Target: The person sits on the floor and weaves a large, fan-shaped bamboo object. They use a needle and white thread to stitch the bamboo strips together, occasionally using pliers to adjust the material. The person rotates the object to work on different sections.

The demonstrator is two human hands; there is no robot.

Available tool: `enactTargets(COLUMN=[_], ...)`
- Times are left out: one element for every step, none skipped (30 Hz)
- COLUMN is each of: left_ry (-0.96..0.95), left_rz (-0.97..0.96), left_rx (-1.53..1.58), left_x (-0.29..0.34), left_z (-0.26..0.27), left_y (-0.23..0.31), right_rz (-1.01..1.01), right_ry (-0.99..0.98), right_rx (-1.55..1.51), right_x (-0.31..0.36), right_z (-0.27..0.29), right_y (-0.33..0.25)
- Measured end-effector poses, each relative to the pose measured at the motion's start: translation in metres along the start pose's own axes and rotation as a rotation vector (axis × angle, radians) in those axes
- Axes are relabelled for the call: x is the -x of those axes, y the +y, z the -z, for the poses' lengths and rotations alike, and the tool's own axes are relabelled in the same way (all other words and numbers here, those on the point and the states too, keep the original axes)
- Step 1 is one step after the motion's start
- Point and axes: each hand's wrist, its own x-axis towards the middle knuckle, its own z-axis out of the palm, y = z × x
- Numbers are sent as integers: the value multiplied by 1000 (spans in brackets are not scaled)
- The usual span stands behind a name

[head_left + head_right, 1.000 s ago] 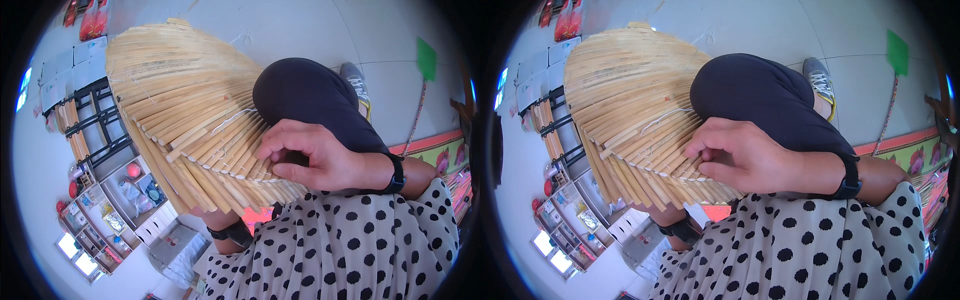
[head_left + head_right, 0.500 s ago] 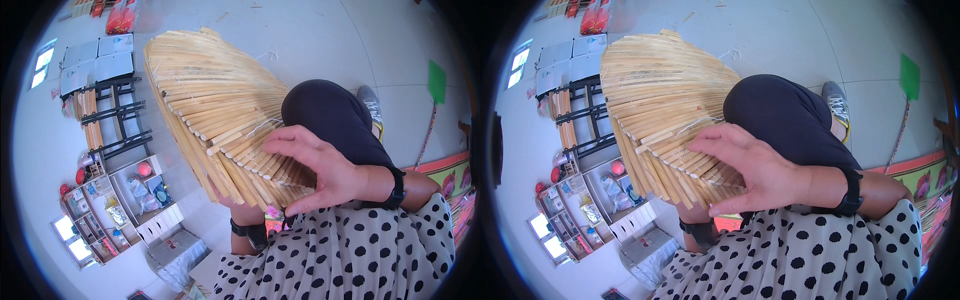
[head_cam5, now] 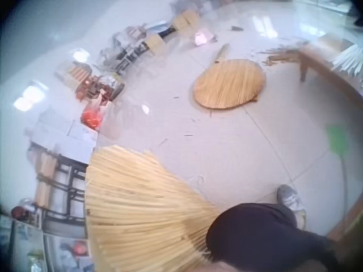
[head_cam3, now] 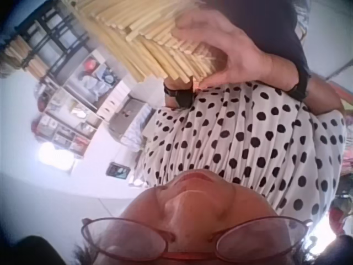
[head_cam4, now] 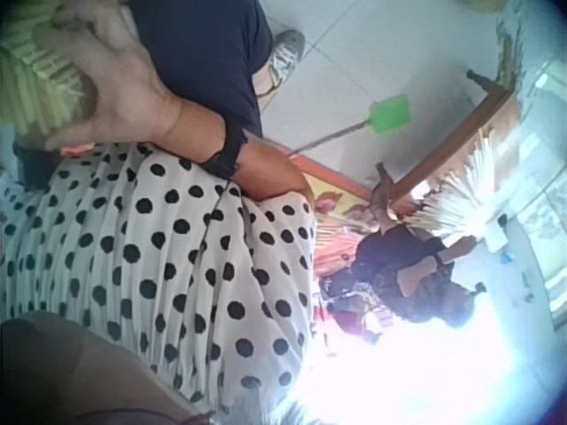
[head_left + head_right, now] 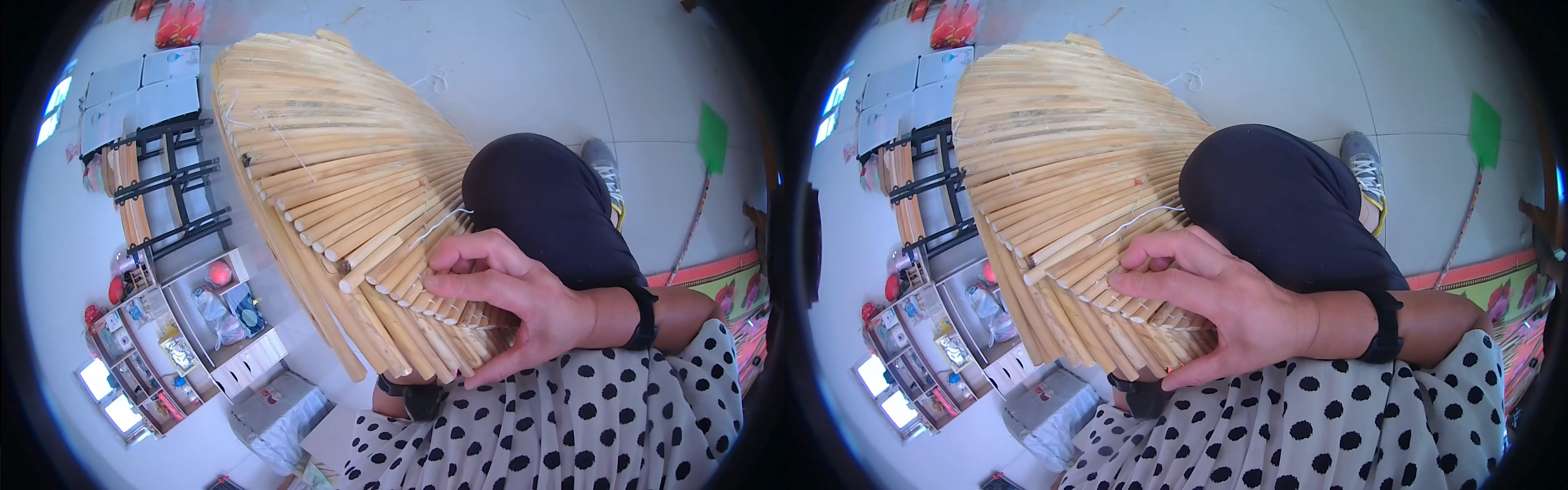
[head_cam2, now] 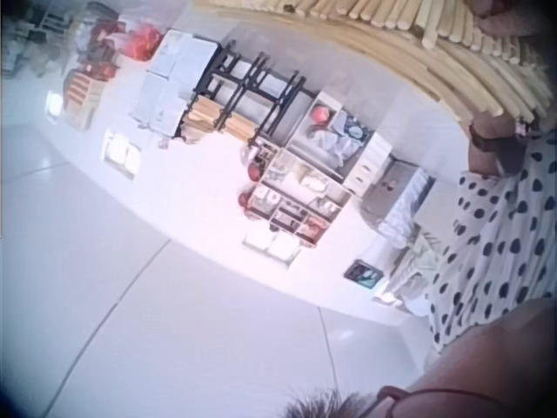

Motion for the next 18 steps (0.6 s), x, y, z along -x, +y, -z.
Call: enactTargets(left_ry=[4, 9, 15, 19, 22, 25, 27, 28, 28, 28, 31, 33, 37, 39, 42, 45, 44, 50], left_rz=[-15, -24, -35, -43, -54, -61, -66, -69, -72, -76, -84, -86, -89, -92, -92, -93, -97, -104], left_rx=[-10, -18, -32, -41, -48, -55, -66, -70, -80, -88, -95, -103, -115, -120, -131, -139, -150, -157], left_x=[-3, -4, -5, -7, -10, -11, -13, -14, -15, -16, -16, -16, -15, -15, -15, -15, -15, -16], left_z=[0, -1, 0, 1, 0, 0, -1, -1, -2, -3, -3, -2, -2, -2, -1, -1, -1, -1], left_y=[0, 1, 2, 3, 3, 5, 6, 6, 7, 8, 8, 10, 10, 11, 11, 11, 11, 12], right_rz=[0, -1, 9, 18, 28, 34, 39, 45, 48, 51, 53, 53, 53, 53, 40, 27, 14, 11], right_ry=[-3, -6, -20, -33, -46, -39, -31, -24, -36, -48, -60, -79, -99, -119, -149, -179, -211, -215], right_rx=[14, 27, 59, 91, 123, 129, 135, 141, 150, 159, 168, 159, 150, 140, 138, 135, 132, 118], right_x=[0, -1, -2, -4, -4, -4, -3, -3, -1, 2, 5, 7, 9, 10, 11, 13, 14, 14], right_z=[0, 1, 2, 4, 5, 5, 5, 5, 5, 4, 5, 5, 5, 6, 7, 9, 9, 9], right_y=[-1, -2, -3, -4, -5, -5, -5, -5, -5, -4, -4, -4, -4, -5, -5, -6, -6, -5])
